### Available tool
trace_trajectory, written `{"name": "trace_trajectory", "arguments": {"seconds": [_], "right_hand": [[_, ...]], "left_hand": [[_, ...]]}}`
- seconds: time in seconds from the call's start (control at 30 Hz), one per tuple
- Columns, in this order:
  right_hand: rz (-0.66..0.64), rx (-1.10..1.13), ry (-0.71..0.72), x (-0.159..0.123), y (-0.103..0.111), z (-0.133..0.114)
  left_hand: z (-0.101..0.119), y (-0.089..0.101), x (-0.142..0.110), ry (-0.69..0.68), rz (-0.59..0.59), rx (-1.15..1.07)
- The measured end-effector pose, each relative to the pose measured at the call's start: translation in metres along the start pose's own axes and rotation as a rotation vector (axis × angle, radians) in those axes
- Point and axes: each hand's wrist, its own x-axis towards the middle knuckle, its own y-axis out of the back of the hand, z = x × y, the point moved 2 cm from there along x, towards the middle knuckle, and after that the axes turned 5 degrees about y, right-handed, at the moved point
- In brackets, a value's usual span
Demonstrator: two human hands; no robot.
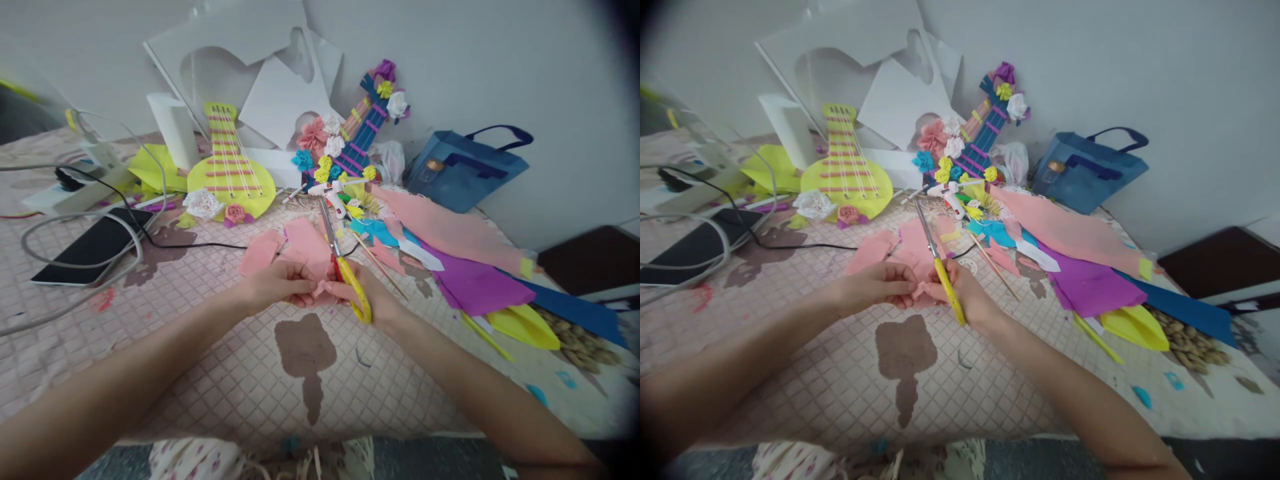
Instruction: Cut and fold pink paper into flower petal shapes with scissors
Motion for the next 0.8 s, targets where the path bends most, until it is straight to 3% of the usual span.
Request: {"name": "trace_trajectory", "arguments": {"seconds": [0.2,0.37,0.53,0.67,0.8], "right_hand": [[-0.076,0.057,0.025,-0.009,0.004,-0.003],[-0.193,-0.038,0.043,-0.035,0.026,-0.005],[-0.337,-0.127,-0.046,-0.059,0.047,0.014],[-0.349,-0.265,-0.095,-0.068,0.051,0.022],[-0.347,-0.407,-0.048,-0.069,0.049,0.017]], "left_hand": [[0.001,0.006,-0.001,-0.059,-0.031,-0.061],[0.009,0.013,-0.003,-0.130,-0.092,-0.200],[0.014,0.016,-0.004,-0.167,-0.174,-0.286],[0.013,0.017,-0.003,-0.183,-0.200,-0.320],[0.011,0.018,-0.002,-0.154,-0.233,-0.328]]}}
